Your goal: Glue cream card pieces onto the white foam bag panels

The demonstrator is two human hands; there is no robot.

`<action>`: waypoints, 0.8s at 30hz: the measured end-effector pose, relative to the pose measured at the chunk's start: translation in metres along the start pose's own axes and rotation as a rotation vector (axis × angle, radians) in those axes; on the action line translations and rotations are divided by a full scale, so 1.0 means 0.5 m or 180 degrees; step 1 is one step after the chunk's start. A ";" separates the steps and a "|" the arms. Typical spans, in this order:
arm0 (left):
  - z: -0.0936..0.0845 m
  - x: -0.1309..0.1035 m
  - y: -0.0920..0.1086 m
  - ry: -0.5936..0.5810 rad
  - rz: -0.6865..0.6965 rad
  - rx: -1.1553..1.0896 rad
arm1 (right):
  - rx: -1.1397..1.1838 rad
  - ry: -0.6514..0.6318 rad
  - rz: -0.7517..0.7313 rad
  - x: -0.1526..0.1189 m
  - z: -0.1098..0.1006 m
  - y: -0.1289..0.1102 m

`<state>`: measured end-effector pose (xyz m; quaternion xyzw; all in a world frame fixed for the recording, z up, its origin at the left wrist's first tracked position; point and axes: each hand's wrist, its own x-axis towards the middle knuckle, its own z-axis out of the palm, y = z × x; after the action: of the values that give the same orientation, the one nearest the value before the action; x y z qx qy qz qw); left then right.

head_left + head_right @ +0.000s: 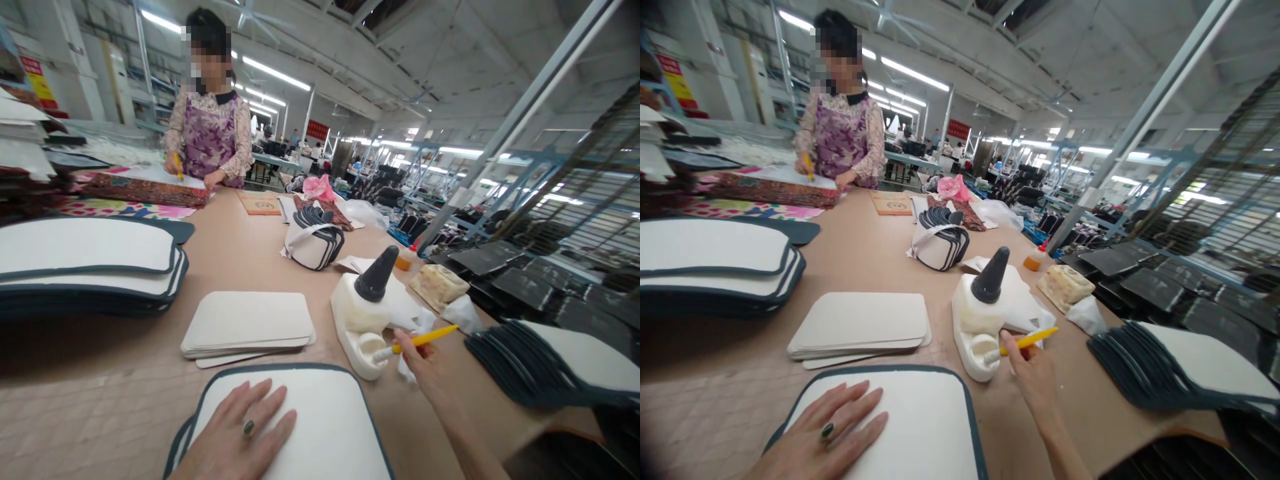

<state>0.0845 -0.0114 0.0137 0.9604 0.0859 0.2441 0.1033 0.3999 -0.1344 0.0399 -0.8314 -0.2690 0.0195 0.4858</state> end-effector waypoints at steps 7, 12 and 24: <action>-0.008 -0.001 0.005 0.0067 -0.0019 -0.0038 | -0.0186 -0.0223 0.0023 -0.011 0.000 0.018; -0.006 -0.004 0.010 -0.0027 -0.0142 0.0144 | -0.0370 -0.0127 -0.0069 -0.022 -0.048 0.019; -0.086 0.035 0.030 -0.0737 -0.0297 -0.0270 | -0.0560 -0.1446 -0.1355 -0.065 -0.089 -0.018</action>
<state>0.0806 -0.0155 0.0620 0.9719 0.1076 0.1300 0.1642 0.3814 -0.1817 0.0636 -0.7697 -0.5390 0.0792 0.3327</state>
